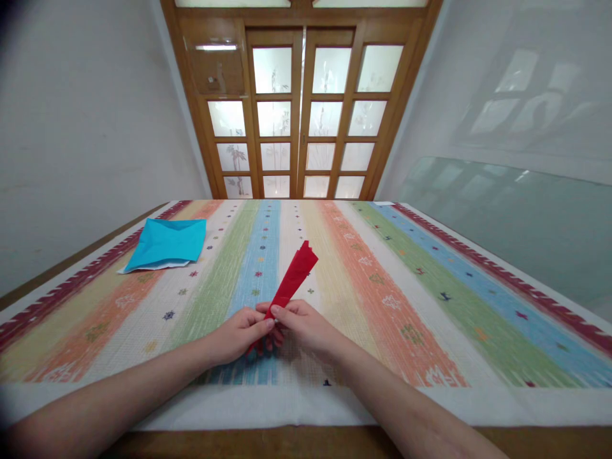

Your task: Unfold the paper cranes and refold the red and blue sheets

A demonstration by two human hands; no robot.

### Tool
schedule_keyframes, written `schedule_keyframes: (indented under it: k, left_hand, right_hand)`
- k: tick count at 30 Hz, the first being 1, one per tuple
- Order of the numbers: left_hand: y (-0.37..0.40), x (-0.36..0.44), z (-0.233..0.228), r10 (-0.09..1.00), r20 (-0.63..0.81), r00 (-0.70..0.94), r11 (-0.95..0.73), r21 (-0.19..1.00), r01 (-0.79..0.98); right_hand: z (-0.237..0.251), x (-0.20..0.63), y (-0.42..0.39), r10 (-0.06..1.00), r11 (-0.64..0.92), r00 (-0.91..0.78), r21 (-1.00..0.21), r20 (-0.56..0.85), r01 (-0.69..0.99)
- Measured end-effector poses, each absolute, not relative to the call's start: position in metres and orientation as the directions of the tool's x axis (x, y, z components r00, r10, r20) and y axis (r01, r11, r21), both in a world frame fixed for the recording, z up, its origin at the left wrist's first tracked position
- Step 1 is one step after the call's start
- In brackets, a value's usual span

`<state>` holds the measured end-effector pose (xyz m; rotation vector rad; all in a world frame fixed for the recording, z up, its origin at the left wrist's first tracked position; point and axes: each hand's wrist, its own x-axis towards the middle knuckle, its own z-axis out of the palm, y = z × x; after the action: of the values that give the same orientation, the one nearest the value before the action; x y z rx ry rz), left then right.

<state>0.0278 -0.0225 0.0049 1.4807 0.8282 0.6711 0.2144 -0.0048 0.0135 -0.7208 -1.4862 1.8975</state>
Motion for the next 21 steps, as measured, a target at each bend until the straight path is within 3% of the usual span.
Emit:
schedule_keyframes:
  k: [3,7,12,17,21]
  left_hand:
    - [-0.023,0.028,0.005,0.821,-0.093,0.564,0.032,0.993,0.118]
    - [-0.021,0.026,0.003,0.816,-0.152,0.557,0.091,0.987,0.135]
    - [-0.02,0.028,0.002,0.813,-0.177,0.556,0.122,0.983,0.135]
    - [-0.023,0.027,0.006,0.786,-0.191,0.588,0.141,0.981,0.131]
    - [-0.026,0.026,0.01,0.78,-0.203,0.592,0.135,0.978,0.157]
  right_hand:
    - [0.015,0.212,-0.006,0.777,-0.184,-0.628,-0.971,-0.047,-0.154]
    - [0.023,0.223,0.002,0.889,-0.155,-0.454,-0.971,-0.057,-0.181]
    - [0.027,0.234,0.012,0.913,-0.176,-0.401,-0.958,-0.072,-0.228]
    - [0.025,0.255,0.035,0.958,-0.217,-0.259,-0.894,-0.119,-0.392]
    - [0.025,0.281,0.056,0.977,-0.201,-0.048,-0.833,-0.206,-0.516]
